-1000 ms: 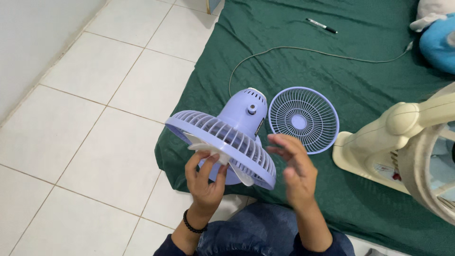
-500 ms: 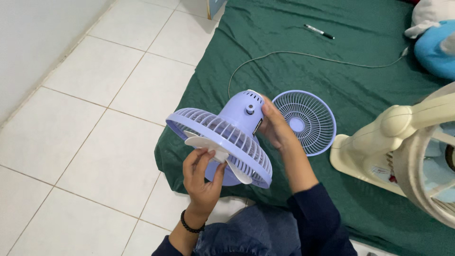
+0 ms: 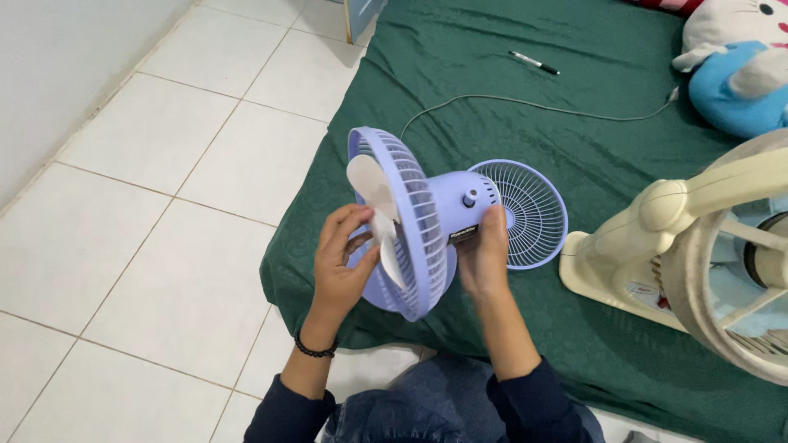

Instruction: The person disassembles a small purple fan by removing the front grille and blade, then reassembles it. They also handle a larger off-white fan, removing its front grille and inspecting the blade assembly.

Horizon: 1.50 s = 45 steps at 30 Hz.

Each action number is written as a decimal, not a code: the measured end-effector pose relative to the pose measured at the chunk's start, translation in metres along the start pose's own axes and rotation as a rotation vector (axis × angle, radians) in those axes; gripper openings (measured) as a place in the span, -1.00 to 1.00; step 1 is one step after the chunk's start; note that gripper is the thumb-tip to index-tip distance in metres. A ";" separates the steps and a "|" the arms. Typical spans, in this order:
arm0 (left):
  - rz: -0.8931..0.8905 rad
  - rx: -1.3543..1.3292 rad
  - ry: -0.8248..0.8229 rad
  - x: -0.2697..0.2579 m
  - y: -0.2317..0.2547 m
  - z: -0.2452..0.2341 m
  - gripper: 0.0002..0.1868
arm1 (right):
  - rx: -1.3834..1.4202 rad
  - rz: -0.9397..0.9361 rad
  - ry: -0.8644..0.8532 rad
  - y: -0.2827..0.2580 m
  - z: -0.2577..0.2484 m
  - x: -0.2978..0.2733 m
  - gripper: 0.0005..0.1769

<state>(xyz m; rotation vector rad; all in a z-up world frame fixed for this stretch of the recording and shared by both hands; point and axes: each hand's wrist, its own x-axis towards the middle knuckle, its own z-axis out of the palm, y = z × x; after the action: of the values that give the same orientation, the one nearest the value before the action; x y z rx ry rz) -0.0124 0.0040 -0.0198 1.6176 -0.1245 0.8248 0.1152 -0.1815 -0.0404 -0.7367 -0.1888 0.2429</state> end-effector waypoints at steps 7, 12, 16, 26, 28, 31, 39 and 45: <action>-0.107 -0.073 0.085 -0.005 -0.004 0.000 -0.48 | -0.188 0.068 0.068 -0.024 -0.024 0.019 -0.62; -0.177 -0.090 0.103 -0.006 -0.004 0.002 -0.60 | -0.139 0.148 0.124 -0.028 -0.023 0.022 -0.71; -0.123 0.005 0.098 -0.005 0.010 0.004 -0.58 | -0.167 0.156 0.140 -0.028 -0.028 0.022 -0.78; 0.028 0.307 0.082 -0.013 0.040 0.001 -0.52 | -0.258 0.135 0.116 -0.024 -0.044 0.030 -0.81; -0.043 0.265 0.100 -0.012 0.036 0.002 -0.54 | -0.234 0.123 0.093 -0.024 -0.047 0.030 -0.82; -0.067 0.260 0.121 -0.015 0.032 0.005 -0.54 | -0.205 0.125 0.065 -0.024 -0.049 0.029 -0.83; -0.085 0.155 0.107 -0.007 0.033 0.013 -0.46 | -0.248 0.133 0.089 -0.028 -0.041 0.027 -0.83; 0.087 0.227 -0.006 -0.007 0.032 0.004 -0.63 | -0.268 0.146 0.101 -0.028 -0.041 0.029 -0.81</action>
<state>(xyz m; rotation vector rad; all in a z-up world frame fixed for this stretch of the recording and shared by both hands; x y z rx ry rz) -0.0325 -0.0101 0.0023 1.8383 -0.1085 0.9277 0.1572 -0.2195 -0.0484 -1.0286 -0.0716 0.3218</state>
